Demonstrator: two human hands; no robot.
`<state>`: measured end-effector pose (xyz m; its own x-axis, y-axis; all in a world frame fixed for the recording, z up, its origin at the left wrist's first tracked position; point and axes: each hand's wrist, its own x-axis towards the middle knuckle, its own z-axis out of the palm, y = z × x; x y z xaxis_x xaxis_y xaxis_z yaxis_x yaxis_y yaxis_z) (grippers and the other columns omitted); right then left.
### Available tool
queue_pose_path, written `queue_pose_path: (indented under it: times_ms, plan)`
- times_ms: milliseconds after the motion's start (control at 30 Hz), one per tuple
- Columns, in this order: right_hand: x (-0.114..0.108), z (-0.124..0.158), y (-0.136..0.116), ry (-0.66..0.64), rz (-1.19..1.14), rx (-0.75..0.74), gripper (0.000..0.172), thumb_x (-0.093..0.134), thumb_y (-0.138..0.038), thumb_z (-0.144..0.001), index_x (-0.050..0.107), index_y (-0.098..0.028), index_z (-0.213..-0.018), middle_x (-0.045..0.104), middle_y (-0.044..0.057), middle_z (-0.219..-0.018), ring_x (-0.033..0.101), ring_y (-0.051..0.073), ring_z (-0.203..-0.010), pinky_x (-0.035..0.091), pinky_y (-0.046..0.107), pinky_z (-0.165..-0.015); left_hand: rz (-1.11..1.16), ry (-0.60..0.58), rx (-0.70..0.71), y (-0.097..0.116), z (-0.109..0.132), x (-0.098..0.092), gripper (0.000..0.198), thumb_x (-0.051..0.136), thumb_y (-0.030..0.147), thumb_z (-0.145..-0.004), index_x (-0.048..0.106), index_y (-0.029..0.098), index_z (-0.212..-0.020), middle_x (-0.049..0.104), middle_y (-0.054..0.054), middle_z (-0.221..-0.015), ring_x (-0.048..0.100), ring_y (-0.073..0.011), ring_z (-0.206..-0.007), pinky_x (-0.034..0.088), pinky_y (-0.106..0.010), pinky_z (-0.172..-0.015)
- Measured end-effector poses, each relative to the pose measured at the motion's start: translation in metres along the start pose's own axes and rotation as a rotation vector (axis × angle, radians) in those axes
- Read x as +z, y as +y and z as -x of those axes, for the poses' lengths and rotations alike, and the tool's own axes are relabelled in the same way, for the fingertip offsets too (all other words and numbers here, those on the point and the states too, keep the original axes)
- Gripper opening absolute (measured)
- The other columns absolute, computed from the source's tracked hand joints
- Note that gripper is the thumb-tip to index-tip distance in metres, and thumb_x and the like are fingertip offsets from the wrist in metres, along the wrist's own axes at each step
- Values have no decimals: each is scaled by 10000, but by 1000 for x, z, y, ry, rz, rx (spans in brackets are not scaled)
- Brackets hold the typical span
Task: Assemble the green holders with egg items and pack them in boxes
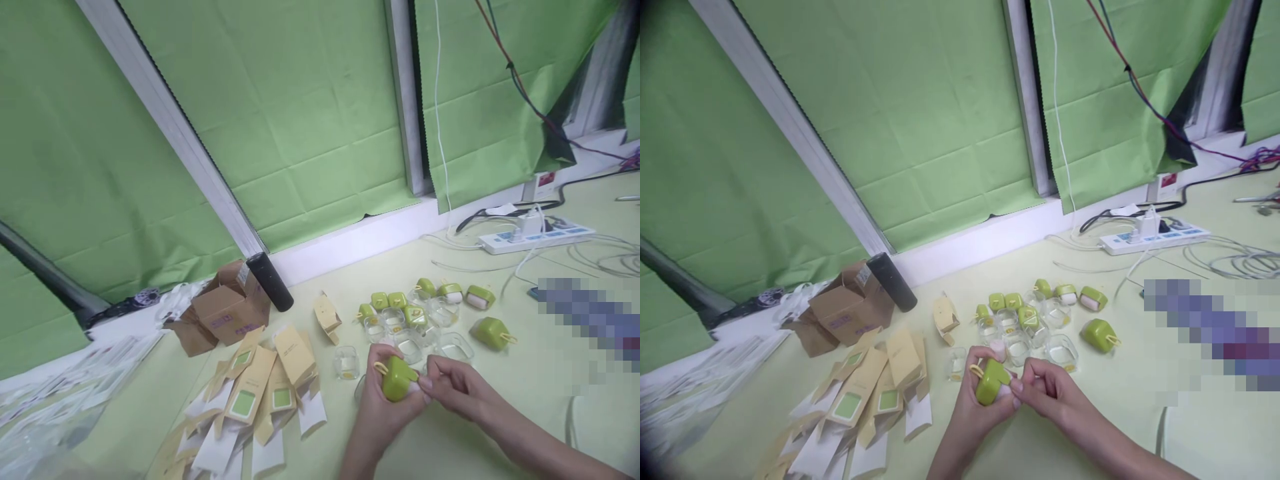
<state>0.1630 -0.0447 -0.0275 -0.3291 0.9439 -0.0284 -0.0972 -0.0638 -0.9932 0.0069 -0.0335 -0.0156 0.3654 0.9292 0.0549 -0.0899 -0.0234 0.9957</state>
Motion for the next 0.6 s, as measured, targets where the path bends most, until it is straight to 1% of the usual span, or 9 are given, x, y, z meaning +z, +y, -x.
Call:
queue_pose_path:
  times_ms: [67, 133, 200, 267, 333, 433, 500, 567, 600]
  plan:
    - [-2, -1, 0, -26, 54, 13, 511, 531, -688, -778, 387, -219, -634, 263, -87, -528, 222, 100, -509, 176, 245, -490, 30, 8, -11, 1, 0, -1, 430, 709, 240, -680, 394, 240, -972, 585, -10, -937, 506, -98, -678, 384, -224, -619]
    - [-4, -3, 1, -4, 147, -18, 467, 473, -674, -824, 454, -221, -709, 274, -82, -545, 254, 112, -525, 206, 249, -506, 15, 59, -14, 3, -2, -4, 377, 655, 295, -734, 385, 243, -992, 565, -31, -1020, 503, -89, -630, 393, -228, -580]
    - [-7, -5, 3, 56, 243, -59, 439, 432, -655, -857, 502, -224, -806, 279, -78, -565, 288, 125, -550, 234, 255, -531, -168, 203, 9, 5, -8, -9, 323, 593, 312, -774, 379, 243, -1005, 551, -34, -1001, 523, -112, -648, 416, -250, -601]
    - [-10, -8, 3, 97, 290, -64, 435, 416, -653, -864, 514, -230, -846, 257, -81, -559, 289, 131, -545, 241, 260, -532, -422, 352, 36, 8, -16, -18, 300, 569, 301, -784, 391, 241, -1018, 548, -24, -922, 551, -162, -738, 427, -290, -692]
    - [-13, -9, 2, 120, 280, -71, 439, 417, -662, -856, 509, -234, -833, 244, -83, -547, 282, 132, -531, 239, 258, -517, -593, 430, 36, 10, -24, -27, 297, 590, 278, -763, 429, 241, -1009, 540, -10, -833, 549, -206, -776, 401, -321, -737]
    - [-15, -10, 1, 124, 244, -87, 425, 424, -651, -858, 500, -234, -821, 256, -83, -547, 286, 130, -529, 246, 252, -508, -640, 460, 29, 10, -33, -39, 305, 661, 226, -674, 495, 240, -930, 529, -16, -800, 537, -260, -820, 366, -341, -739]
    - [-15, -10, 2, 117, 249, -92, 411, 436, -629, -864, 500, -229, -796, 268, -81, -550, 297, 129, -531, 260, 251, -512, -640, 473, 43, 9, -36, -42, 322, 700, 212, -625, 521, 232, -891, 540, -46, -881, 516, -295, -945, 357, -359, -800]
    - [-14, -10, 3, 115, 269, -102, 392, 439, -599, -877, 517, -226, -785, 298, -71, -566, 327, 133, -548, 287, 254, -527, -613, 491, 60, 9, -36, -41, 346, 719, 266, -626, 522, 218, -906, 540, -77, -980, 473, -308, -1057, 340, -382, -885]
    - [-13, -9, 3, 116, 276, -109, 379, 433, -582, -887, 528, -227, -795, 320, -64, -580, 346, 138, -563, 301, 255, -538, -591, 500, 66, 9, -35, -38, 375, 716, 317, -643, 513, 209, -940, 534, -89, -1017, 463, -304, -1081, 336, -388, -914]
